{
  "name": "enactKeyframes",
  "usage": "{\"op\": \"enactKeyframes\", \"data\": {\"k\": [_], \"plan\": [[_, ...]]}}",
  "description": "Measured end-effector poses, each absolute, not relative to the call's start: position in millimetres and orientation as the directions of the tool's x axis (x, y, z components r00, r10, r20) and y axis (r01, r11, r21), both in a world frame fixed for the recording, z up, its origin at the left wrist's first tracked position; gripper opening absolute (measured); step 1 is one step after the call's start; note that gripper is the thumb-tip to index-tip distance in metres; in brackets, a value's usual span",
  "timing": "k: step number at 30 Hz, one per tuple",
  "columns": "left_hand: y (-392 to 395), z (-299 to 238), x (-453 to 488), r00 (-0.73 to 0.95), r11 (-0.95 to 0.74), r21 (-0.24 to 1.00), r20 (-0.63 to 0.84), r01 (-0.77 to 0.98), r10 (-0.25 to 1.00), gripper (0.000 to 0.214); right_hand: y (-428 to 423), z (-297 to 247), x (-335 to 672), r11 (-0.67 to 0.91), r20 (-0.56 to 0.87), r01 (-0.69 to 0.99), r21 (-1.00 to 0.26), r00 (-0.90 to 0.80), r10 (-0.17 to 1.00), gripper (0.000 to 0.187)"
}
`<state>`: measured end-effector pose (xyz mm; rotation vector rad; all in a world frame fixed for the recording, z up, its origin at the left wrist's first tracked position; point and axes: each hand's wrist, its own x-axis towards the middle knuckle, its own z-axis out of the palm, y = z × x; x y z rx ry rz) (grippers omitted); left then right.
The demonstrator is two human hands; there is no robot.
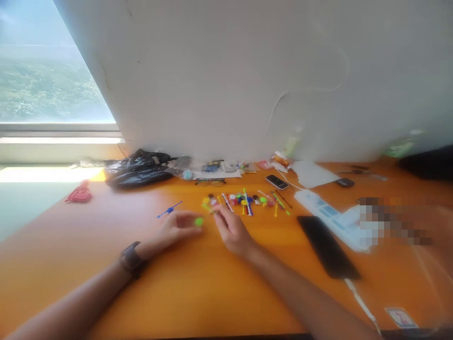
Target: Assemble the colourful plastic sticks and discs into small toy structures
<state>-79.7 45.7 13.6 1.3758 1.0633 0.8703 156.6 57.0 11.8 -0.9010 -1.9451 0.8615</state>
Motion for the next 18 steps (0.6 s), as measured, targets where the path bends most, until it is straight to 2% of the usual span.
{"op": "enactKeyframes", "data": {"k": [3,7,11,18], "plan": [[45.2,13.3,-79.2,0.353,0.014,0.996,-0.045,0.091,0.935,0.05,56.2,9.4,153.1,0.567,0.409,0.24,-0.788,-0.483,0.774,0.018],[43.9,14.6,-77.4,0.402,-0.019,0.998,-0.009,0.063,0.915,0.048,52.4,1.4,149.5,0.49,0.337,0.207,-0.847,-0.502,0.796,0.02],[41.0,21.5,-74.9,0.416,-0.029,0.996,-0.01,0.087,0.91,0.045,51.1,-8.2,147.4,0.443,0.311,0.149,-0.884,-0.518,0.796,0.012],[35.7,29.1,-72.9,0.469,-0.115,0.986,0.047,0.117,0.882,0.035,53.4,-16.1,146.4,0.403,0.246,0.18,-0.897,-0.555,0.795,0.016]]}}
